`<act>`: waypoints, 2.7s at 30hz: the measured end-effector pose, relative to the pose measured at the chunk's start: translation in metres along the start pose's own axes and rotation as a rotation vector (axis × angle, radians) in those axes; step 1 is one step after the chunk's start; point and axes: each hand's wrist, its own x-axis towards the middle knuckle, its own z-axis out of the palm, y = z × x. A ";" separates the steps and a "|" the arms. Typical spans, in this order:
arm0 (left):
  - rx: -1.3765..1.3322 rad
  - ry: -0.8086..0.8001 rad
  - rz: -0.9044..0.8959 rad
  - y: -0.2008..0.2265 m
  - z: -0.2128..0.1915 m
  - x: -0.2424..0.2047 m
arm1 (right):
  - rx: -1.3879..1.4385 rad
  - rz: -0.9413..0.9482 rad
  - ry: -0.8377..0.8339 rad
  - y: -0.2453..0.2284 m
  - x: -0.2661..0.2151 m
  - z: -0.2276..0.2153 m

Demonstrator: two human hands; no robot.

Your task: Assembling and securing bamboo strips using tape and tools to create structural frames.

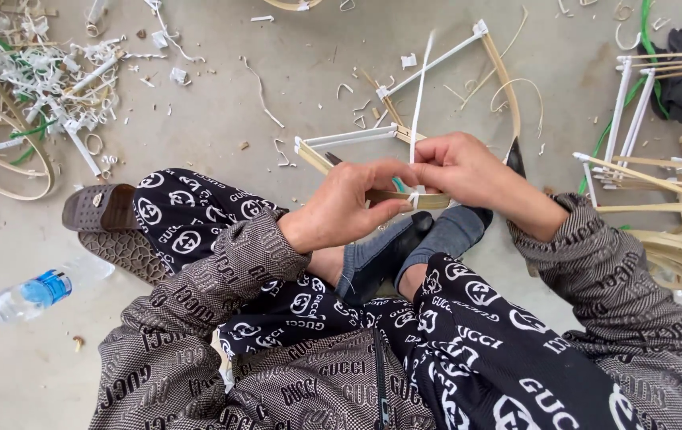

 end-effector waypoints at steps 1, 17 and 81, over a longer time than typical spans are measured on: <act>0.002 -0.004 0.001 -0.011 0.004 0.001 | 0.002 -0.001 0.003 -0.004 0.001 -0.003; -0.394 0.005 -0.165 -0.019 -0.033 0.045 | -1.056 -1.136 0.687 -0.046 -0.027 0.019; -0.185 -0.336 -0.121 -0.027 -0.012 0.032 | -0.742 -0.771 0.546 -0.035 -0.038 0.017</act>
